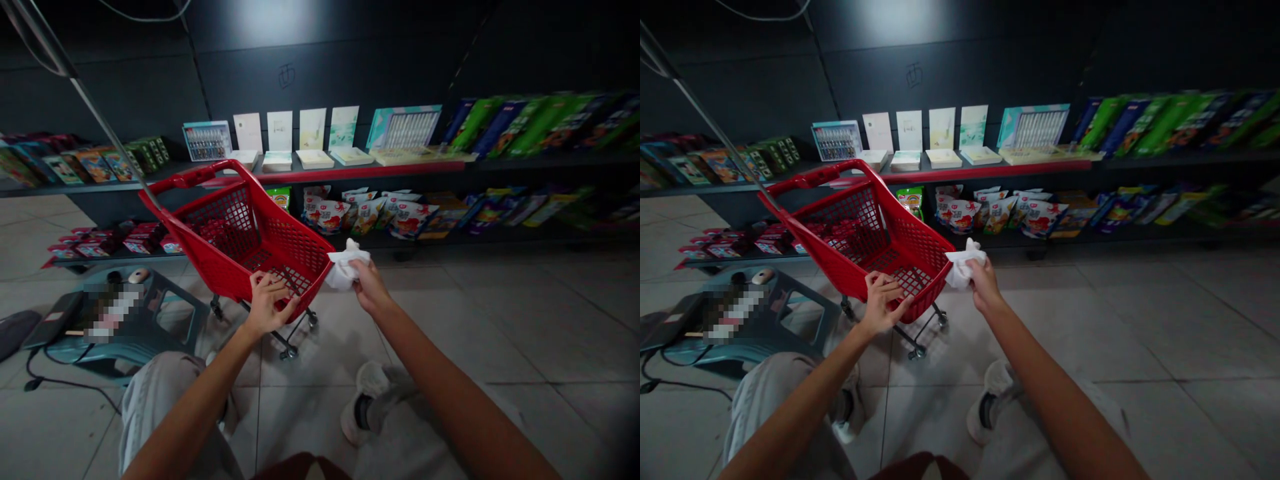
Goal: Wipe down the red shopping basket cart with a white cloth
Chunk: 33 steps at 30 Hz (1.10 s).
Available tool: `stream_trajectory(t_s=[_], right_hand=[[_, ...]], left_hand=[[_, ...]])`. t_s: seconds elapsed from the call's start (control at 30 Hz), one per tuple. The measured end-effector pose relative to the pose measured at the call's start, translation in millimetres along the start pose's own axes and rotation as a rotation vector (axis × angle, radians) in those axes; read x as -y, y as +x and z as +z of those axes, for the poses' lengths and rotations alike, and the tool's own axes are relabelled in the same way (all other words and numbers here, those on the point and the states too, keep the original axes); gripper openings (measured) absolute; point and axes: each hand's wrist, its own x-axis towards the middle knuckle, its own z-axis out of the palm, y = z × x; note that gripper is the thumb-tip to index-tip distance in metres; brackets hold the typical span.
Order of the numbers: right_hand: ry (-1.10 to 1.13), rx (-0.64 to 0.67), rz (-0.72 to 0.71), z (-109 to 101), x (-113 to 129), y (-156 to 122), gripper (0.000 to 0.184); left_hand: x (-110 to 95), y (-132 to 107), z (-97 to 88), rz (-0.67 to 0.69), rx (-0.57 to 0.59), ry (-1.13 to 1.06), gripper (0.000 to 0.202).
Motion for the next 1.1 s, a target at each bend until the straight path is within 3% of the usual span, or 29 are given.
stream_trajectory(t_s=[0.2,0.33,0.47,0.63,0.87,1.1], right_hand=[[-0.43,0.14,-0.343,0.3,-1.1,5.6,0.047],[-0.738,0.182,-0.643,2.8,0.6,7.7,0.048],[-0.901,0.229,-0.861,5.2,3.7,1.6,0.046],[-0.917,0.248,-0.899,7.2,11.3,-6.8,0.053],[-0.803,0.221,-0.82,-5.3,21.7,0.2,0.066],[-1.0,0.167,-0.895,-17.2,14.7,16.0,0.039]], left_hand=[[-7.0,-11.6,-14.2,0.05,-0.019,-0.064,0.037],[-8.6,-14.2,-19.3,0.068,0.048,-0.115,0.038],[-6.6,-14.9,-19.6,0.09,0.093,-0.155,0.038],[-4.3,-11.9,-20.6,0.099,0.124,-0.18,0.042],[-0.8,-5.7,-28.6,0.084,0.218,-0.183,0.047],[15.3,-7.5,-39.6,0.154,0.23,-0.115,0.043]])
